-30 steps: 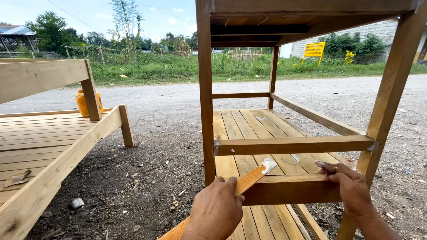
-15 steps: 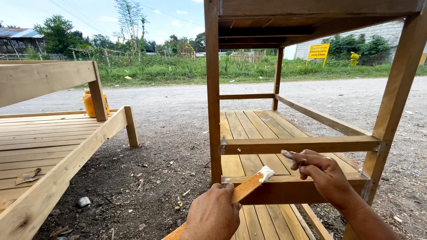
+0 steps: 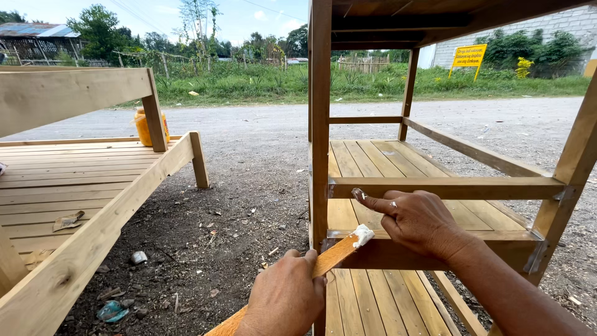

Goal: The person applies white wood filler to the joints and seams of a wooden bunk-bed frame using a flat wooden applicator stick, working joint by joint around the frame and smoothing the filler with their fingers. They move around the furniture piece to reach joints on different sides and lower rails.

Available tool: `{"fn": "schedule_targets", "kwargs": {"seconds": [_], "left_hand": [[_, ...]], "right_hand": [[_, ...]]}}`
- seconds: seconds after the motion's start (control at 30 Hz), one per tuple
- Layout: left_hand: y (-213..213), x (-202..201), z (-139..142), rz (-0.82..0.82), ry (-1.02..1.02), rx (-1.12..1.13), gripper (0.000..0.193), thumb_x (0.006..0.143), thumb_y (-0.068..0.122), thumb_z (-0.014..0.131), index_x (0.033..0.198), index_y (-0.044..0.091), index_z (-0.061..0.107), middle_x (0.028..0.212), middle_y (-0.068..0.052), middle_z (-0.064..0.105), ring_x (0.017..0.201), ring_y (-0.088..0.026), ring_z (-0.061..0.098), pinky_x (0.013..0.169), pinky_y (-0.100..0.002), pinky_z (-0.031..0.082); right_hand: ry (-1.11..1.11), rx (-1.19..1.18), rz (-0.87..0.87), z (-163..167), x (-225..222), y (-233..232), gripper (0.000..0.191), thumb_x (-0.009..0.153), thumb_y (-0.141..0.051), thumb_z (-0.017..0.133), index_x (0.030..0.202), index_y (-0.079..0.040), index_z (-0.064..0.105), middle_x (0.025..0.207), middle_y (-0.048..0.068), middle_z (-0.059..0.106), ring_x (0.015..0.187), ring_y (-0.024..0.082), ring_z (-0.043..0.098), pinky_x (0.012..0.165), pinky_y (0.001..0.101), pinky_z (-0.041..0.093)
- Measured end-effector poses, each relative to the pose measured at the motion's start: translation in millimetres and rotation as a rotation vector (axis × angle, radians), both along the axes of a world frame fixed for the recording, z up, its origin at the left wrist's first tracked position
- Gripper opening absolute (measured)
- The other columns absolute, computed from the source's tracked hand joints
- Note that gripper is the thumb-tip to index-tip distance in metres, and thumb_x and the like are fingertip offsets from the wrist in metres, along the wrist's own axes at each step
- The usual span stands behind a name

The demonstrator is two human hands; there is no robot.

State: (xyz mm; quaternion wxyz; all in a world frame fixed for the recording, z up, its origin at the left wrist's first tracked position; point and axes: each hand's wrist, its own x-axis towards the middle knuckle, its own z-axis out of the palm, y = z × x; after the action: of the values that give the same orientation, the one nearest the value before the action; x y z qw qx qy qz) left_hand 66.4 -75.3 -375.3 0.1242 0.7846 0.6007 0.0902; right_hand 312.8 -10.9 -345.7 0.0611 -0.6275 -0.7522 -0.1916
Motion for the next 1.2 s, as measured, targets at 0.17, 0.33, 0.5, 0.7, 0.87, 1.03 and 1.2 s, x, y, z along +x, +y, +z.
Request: {"fn": "schedule_targets", "kwargs": {"seconds": [0.17,0.33,0.5,0.7,0.87,1.03,1.2], "left_hand": [[-6,-2,-7,-0.017,-0.025,-0.015,0.051,0.101,0.034,0.059,0.147,0.014,0.050,0.113,-0.013,0.063,0.102,-0.027,0.070,0.091,-0.044,0.060],[-15,-16,-21,-0.038,-0.048,-0.052,0.052,0.099,0.032,0.061,0.148,0.017,0.051,0.111,-0.010,0.064,0.105,-0.024,0.068,0.098,-0.043,0.055],[-18,-31,-37,-0.021,-0.086,-0.158,0.056,0.098,0.033,0.064,0.150,0.017,0.048,0.116,-0.010,0.061,0.111,-0.023,0.065,0.102,-0.041,0.054],[-20,-31,-60,-0.022,-0.003,-0.178,0.055,0.097,0.032,0.066,0.148,0.019,0.049,0.116,-0.007,0.062,0.115,-0.020,0.062,0.104,-0.042,0.051],[-20,-34,-78,0.029,-0.086,-0.136,0.052,0.093,0.029,0.067,0.144,0.023,0.058,0.107,-0.004,0.067,0.107,-0.020,0.066,0.101,-0.041,0.053],[-21,-35,-90,0.129,-0.114,-0.224,0.052,0.093,0.033,0.068,0.143,0.024,0.057,0.108,-0.004,0.066,0.102,-0.018,0.069,0.099,-0.039,0.056],[-19,-35,-102,0.124,-0.117,-0.197,0.054,0.092,0.033,0.068,0.144,0.024,0.056,0.114,-0.004,0.067,0.105,-0.019,0.070,0.100,-0.038,0.056]], "right_hand": [[0.133,0.077,0.211,-18,-4,-4,0.063,0.087,-0.015,0.048,0.140,-0.044,0.066,0.081,0.000,0.066,0.066,0.019,0.063,0.066,0.0375,0.055],[0.751,0.111,0.409,-62,4,-25,0.048,0.084,-0.004,0.053,0.122,-0.019,0.078,0.080,0.005,0.065,0.074,0.019,0.064,0.071,0.0325,0.055],[0.879,0.183,0.491,-110,13,-37,0.044,0.075,0.006,0.057,0.110,-0.009,0.080,0.096,0.006,0.069,0.091,0.018,0.066,0.083,0.0275,0.054],[0.925,0.174,0.441,-154,19,-47,0.050,0.075,0.008,0.058,0.114,-0.011,0.081,0.095,0.005,0.066,0.092,0.018,0.063,0.079,0.0278,0.053],[0.856,0.178,0.493,-185,20,-46,0.048,0.076,0.006,0.058,0.114,-0.011,0.081,0.100,0.006,0.064,0.090,0.016,0.066,0.080,0.0277,0.053],[0.838,0.088,0.455,-211,11,-47,0.049,0.076,0.005,0.056,0.116,-0.012,0.080,0.104,0.009,0.063,0.090,0.016,0.064,0.076,0.0289,0.054],[0.821,-0.002,0.365,-224,5,-46,0.052,0.078,0.003,0.057,0.122,-0.014,0.077,0.108,0.009,0.063,0.078,0.018,0.060,0.072,0.0294,0.053]]}}
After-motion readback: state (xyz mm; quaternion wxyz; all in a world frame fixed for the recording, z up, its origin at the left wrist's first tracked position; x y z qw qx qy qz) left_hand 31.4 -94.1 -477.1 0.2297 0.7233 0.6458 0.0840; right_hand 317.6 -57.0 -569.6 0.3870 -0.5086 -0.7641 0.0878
